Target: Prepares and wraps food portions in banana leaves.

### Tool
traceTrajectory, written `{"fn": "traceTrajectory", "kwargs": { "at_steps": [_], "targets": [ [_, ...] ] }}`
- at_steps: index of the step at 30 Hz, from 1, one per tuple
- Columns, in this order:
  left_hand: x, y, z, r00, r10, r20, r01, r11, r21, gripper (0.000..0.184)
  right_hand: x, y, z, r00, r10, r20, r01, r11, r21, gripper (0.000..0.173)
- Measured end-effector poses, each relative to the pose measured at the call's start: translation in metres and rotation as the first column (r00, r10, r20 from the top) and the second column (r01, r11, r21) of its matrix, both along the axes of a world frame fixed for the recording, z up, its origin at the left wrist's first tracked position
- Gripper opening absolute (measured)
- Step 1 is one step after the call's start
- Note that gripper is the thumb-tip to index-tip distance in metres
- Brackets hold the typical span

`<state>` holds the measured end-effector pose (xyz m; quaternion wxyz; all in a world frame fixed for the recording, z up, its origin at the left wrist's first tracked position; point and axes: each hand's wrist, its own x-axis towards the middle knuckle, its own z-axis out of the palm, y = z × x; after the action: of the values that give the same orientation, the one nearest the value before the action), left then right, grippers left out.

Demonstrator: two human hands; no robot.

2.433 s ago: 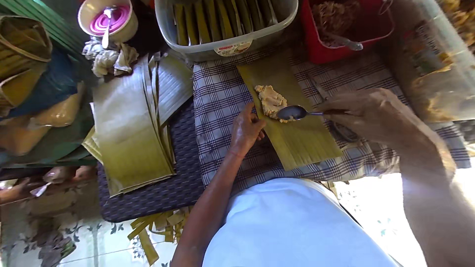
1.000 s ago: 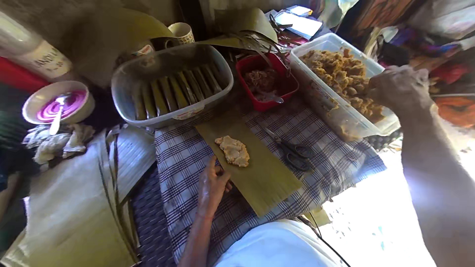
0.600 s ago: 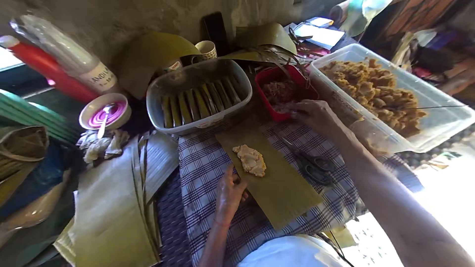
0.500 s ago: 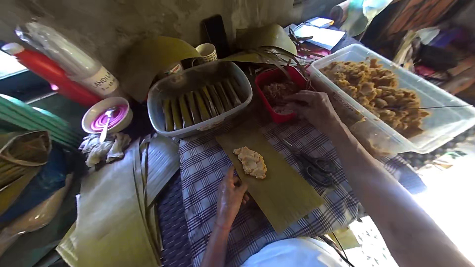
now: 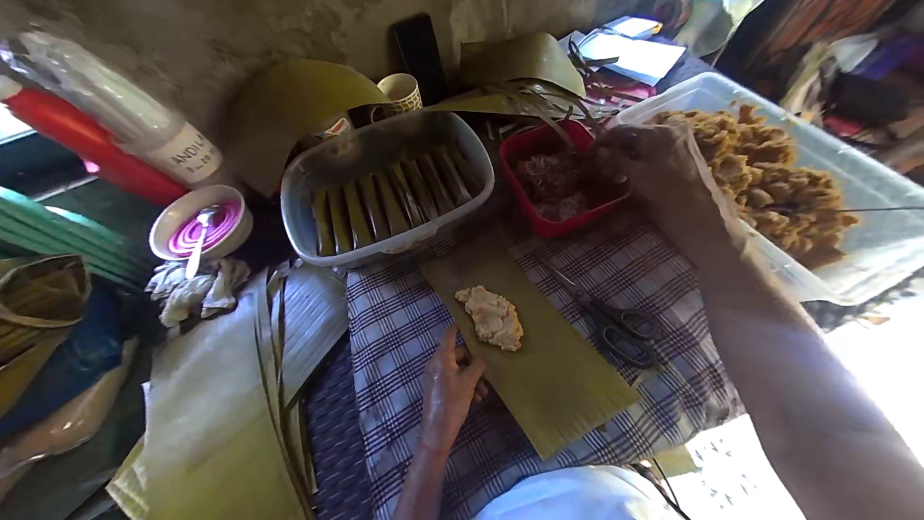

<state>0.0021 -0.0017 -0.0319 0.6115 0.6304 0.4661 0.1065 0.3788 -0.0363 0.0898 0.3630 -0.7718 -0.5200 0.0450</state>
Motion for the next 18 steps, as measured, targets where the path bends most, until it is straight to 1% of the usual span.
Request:
{"fn": "traceTrajectory", "kwargs": {
  "at_steps": [2,4,6,8,11,13,15,18],
  "targets": [
    [0.000,0.000,-0.001,1.000,0.001,0.003,-0.001,1.000,-0.006,0.066,0.002,-0.012,0.002,0.993,0.014,0.114,-0.004,0.996,-0.088,0.023],
    [0.000,0.001,0.000,1.000,-0.003,0.004,0.003,1.000,-0.009,0.065,-0.002,-0.018,-0.002,0.979,0.032,0.201,-0.011,0.994,-0.107,0.022],
    [0.000,0.000,0.002,1.000,0.000,0.004,0.000,1.000,-0.007,0.063,-0.004,-0.018,-0.014,0.981,0.028,0.191,-0.012,0.996,-0.084,0.023],
    [0.001,0.000,0.003,1.000,0.001,0.001,-0.001,1.000,0.004,0.064,-0.002,-0.017,-0.024,0.994,-0.014,0.111,0.018,0.999,-0.034,0.024],
    [0.001,0.001,0.004,1.000,-0.008,-0.004,0.008,1.000,0.000,0.065,0.000,-0.020,-0.028,0.995,-0.085,-0.048,0.089,0.993,0.077,0.025],
    [0.001,0.001,0.003,1.000,-0.002,-0.008,0.002,1.000,0.000,0.065,-0.001,-0.018,-0.032,0.984,-0.091,-0.152,0.111,0.985,0.132,0.025],
    [0.001,0.001,0.003,1.000,0.001,-0.009,-0.001,1.000,-0.008,0.065,-0.003,-0.014,-0.038,0.970,-0.105,-0.221,0.140,0.979,0.149,0.024],
    [0.001,0.000,0.004,1.000,0.007,0.007,-0.007,1.000,-0.006,0.064,-0.008,-0.007,-0.043,0.925,-0.121,-0.361,0.204,0.958,0.201,0.023]
  ]
}}
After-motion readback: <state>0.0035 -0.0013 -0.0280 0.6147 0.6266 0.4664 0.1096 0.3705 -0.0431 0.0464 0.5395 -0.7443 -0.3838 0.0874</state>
